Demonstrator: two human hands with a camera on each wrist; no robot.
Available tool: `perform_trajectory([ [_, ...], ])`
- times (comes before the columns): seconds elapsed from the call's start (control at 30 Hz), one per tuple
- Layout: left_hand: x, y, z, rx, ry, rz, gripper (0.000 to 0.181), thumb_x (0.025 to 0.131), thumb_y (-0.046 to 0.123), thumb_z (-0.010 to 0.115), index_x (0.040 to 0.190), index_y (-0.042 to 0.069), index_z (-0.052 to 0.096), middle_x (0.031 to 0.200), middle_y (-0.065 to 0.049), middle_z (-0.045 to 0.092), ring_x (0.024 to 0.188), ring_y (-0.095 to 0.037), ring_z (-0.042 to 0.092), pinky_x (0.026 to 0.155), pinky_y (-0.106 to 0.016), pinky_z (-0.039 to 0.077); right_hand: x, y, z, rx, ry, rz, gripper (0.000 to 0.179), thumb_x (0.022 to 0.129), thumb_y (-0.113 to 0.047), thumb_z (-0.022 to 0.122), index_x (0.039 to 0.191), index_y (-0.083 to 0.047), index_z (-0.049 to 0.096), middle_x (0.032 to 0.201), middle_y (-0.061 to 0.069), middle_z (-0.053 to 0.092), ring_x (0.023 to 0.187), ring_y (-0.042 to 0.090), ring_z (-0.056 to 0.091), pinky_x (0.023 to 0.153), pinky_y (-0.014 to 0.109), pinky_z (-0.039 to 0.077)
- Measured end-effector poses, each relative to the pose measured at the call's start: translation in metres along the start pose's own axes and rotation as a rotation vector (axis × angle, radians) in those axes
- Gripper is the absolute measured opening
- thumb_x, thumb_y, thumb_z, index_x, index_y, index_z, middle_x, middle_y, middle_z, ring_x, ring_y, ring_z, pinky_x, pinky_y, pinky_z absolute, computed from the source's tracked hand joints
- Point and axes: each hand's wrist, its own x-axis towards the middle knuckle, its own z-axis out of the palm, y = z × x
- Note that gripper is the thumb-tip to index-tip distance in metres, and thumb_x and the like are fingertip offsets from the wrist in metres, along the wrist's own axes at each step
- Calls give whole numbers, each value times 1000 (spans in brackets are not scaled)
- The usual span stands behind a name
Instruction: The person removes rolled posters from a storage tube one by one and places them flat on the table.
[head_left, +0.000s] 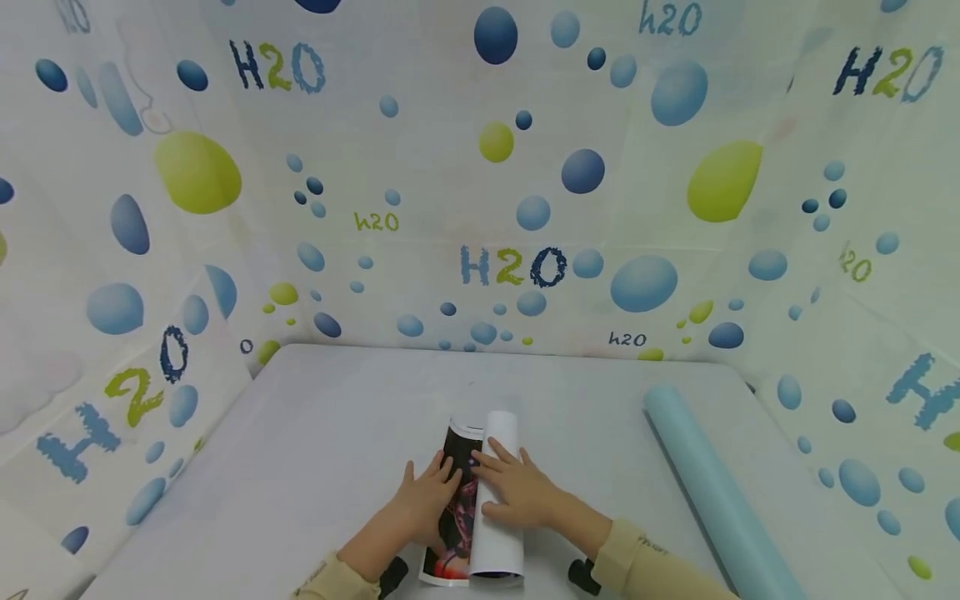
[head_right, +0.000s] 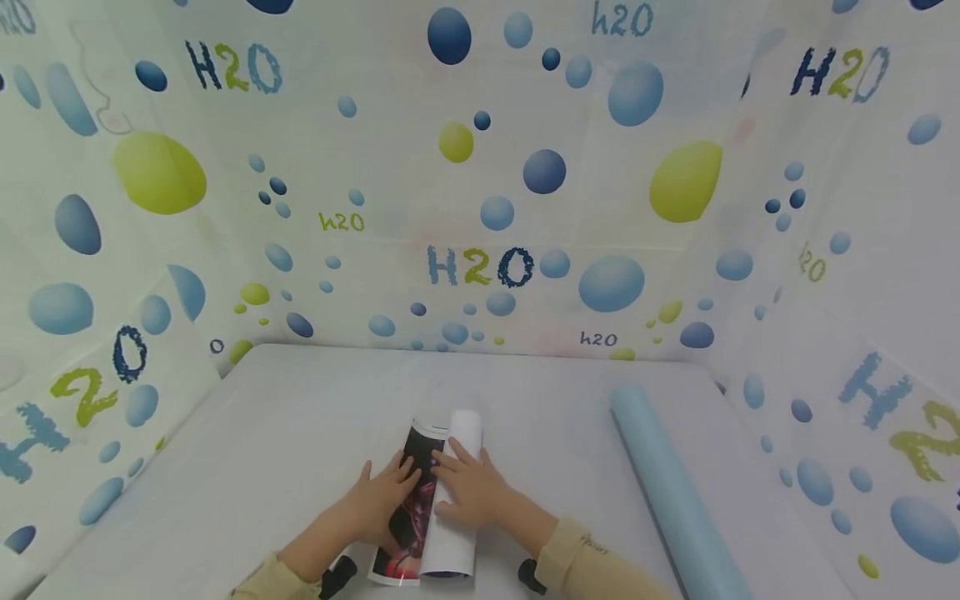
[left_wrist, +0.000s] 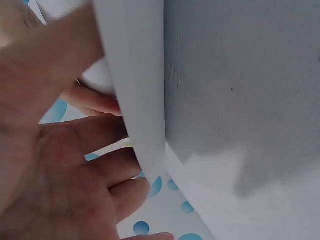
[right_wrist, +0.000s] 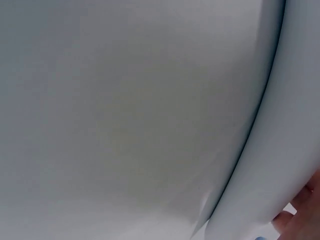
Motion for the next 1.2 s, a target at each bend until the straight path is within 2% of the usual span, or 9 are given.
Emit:
perform_trajectory([
  [0.1, 2, -3, 1, -30, -39, -20, 109, 44, 43, 89, 134, 2, 43, 142, -19, 34, 133, -35, 24, 99, -62, 22, 3, -5, 3, -77, 27, 35, 59, 83, -53, 49, 125, -12, 54, 142, 3, 38, 137, 27, 17, 96, 65, 23],
  [0.2, 5, -8, 5, -42, -64, -36, 112, 43, 44, 89, 134, -1, 42, 141, -20, 34, 131, -36, 27, 100, -60, 23, 7, -9, 7, -166, 35, 61, 67, 76, -63, 51, 121, -13, 55, 139, 2, 42, 136, 28, 20, 96, 64, 25],
  [0.33, 8, -13, 10, -49, -90, -57, 114, 44, 45, 88, 134, -4, 40, 141, -20, 34, 130, -35, 30, 101, -57, 23, 11, -15, 10, -248, 3, 97, 79, 69, -70, 54, 124, -13, 54, 138, 0, 42, 137, 25, 18, 98, 62, 24],
  [0.67, 10, -14, 6, -51, -124, -77, 113, 45, 46, 87, 135, -3, 39, 142, -18, 35, 129, -33, 33, 101, -56, 24, 20, -25, 8, -327, -69, 208, 89, 60, -73, 60, 127, -15, 55, 137, -1, 43, 137, 24, 18, 100, 61, 19],
  [1.03, 6, -14, 3, -82, -136, -72, 112, 46, 46, 87, 135, -3, 39, 142, -17, 34, 130, -32, 32, 101, -57, 23, 15, -26, 2, -432, -89, 240, 91, 57, -78, 58, 124, -17, 57, 133, -1, 47, 135, 26, 23, 100, 61, 19],
  [1.2, 7, -15, 5, -100, -141, -82, 112, 46, 45, 87, 136, -1, 39, 143, -16, 33, 131, -32, 31, 101, -57, 23, 10, -24, -3, -486, -133, 256, 94, 54, -82, 57, 126, -21, 55, 135, -3, 45, 135, 26, 22, 100, 61, 19],
])
